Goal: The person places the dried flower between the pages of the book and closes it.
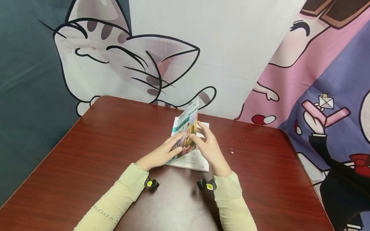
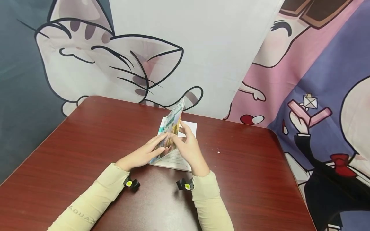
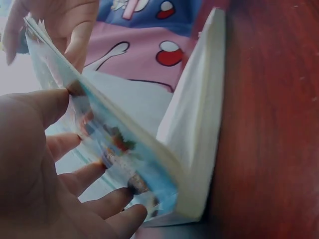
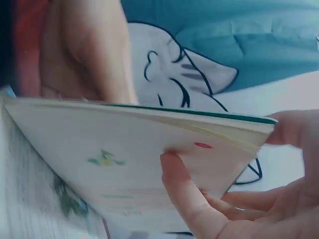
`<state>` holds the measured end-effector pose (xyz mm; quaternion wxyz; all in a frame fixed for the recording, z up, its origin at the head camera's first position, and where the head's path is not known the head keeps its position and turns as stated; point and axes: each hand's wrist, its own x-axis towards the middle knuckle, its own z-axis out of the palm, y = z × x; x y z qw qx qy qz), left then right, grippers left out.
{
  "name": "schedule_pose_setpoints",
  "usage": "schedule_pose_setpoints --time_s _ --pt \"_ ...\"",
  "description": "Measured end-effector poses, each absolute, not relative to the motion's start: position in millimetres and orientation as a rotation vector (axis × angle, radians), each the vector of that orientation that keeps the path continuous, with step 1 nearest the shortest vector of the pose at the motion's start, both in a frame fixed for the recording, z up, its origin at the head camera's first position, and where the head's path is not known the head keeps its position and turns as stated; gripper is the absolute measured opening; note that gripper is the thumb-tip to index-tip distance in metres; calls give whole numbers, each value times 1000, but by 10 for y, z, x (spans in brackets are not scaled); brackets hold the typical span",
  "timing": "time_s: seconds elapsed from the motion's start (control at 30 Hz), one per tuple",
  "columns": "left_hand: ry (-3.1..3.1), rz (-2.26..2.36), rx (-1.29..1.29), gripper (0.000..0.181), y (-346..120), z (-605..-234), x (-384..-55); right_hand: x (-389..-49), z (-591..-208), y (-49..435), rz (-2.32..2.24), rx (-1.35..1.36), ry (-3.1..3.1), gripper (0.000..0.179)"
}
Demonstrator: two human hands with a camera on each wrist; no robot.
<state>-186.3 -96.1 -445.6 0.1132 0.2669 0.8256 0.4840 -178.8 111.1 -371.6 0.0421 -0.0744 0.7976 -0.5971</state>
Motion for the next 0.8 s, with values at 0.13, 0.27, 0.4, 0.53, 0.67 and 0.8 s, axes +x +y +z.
schedule_pose_setpoints --time_s 0.13,0.27,0.4,0.53,0.67,0.8 --pt "2471 1327 796 65 -890 -4480 -1835 -1881 -3758 1249 -1714 -193 2567 67" --pt "2523 1242 832 67 -829 -4514 -1811 -1946 -3801 1382 -1542 -178 2660 73" --pt "2589 1125 872 68 -765 -4548 -1798 -1987 -3848 1506 -1325 -182 2742 74" --pt "2638 1011 852 68 -702 -4566 -1782 -2033 -3927 1587 -1109 -191 2807 71" --pt "2661 879 804 66 -647 -4551 -1766 -2088 -4063 1625 -977 -177 2818 71" --pt "2672 751 764 65 -598 -4507 -1774 -2137 -4204 1624 -923 -165 2815 74"
